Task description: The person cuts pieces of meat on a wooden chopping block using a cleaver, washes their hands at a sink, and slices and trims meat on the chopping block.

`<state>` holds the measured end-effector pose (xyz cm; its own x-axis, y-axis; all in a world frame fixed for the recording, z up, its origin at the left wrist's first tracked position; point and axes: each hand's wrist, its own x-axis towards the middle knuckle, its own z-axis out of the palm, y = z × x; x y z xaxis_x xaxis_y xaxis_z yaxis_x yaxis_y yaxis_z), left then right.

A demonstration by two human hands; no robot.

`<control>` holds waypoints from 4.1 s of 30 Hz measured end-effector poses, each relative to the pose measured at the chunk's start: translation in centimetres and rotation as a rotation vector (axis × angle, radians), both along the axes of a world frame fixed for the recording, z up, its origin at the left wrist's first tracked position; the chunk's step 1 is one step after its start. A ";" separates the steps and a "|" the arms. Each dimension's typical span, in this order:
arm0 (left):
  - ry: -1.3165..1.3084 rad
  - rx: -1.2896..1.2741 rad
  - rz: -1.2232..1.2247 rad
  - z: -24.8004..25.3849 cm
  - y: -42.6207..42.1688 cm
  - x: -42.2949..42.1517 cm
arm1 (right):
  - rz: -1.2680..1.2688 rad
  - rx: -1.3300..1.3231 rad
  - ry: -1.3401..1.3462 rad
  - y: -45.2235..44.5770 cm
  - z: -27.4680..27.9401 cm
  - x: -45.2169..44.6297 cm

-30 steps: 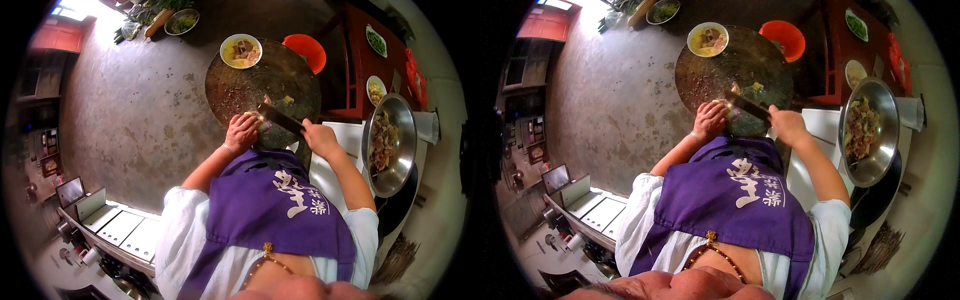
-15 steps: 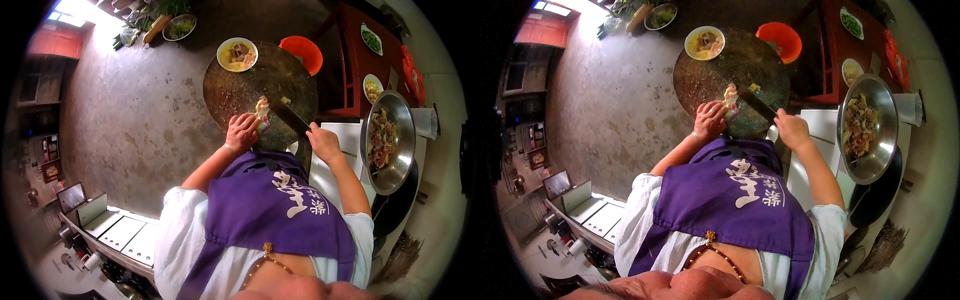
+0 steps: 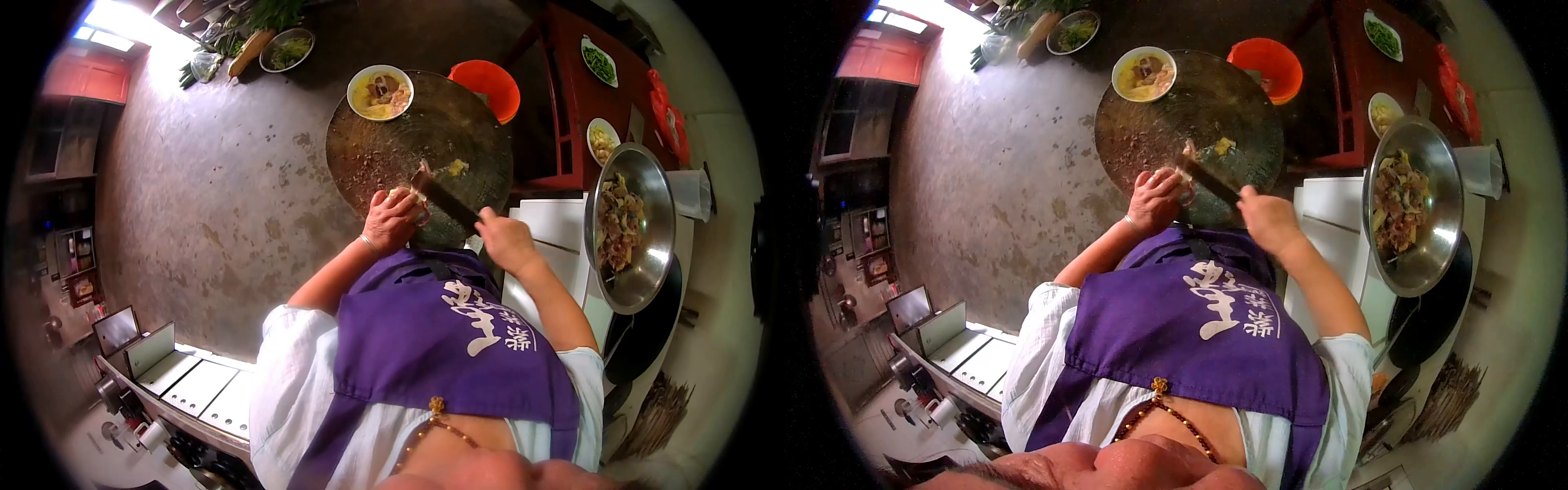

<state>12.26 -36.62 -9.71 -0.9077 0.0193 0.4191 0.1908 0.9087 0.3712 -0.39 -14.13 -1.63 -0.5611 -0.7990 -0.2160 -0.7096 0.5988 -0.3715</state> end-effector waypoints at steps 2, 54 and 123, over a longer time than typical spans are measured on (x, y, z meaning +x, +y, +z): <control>0.008 0.025 -0.005 -0.3 0.0 0.1 | 0.046 -0.024 0.045 -0.5 -2.3 0.1; 0.048 -0.008 -0.053 1.0 -1.1 0.1 | -0.049 0.099 -0.031 -2.4 -1.7 -2.3; -0.036 0.150 0.107 -2.3 -0.2 -1.7 | -0.250 -0.111 -0.036 -0.3 -3.6 1.9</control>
<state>10.52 -36.77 -11.99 -0.9158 -0.1386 0.3770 0.0800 0.8569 0.5092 1.55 -14.39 -5.28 -0.7373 -0.6566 -0.1587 -0.5301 0.7080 -0.4667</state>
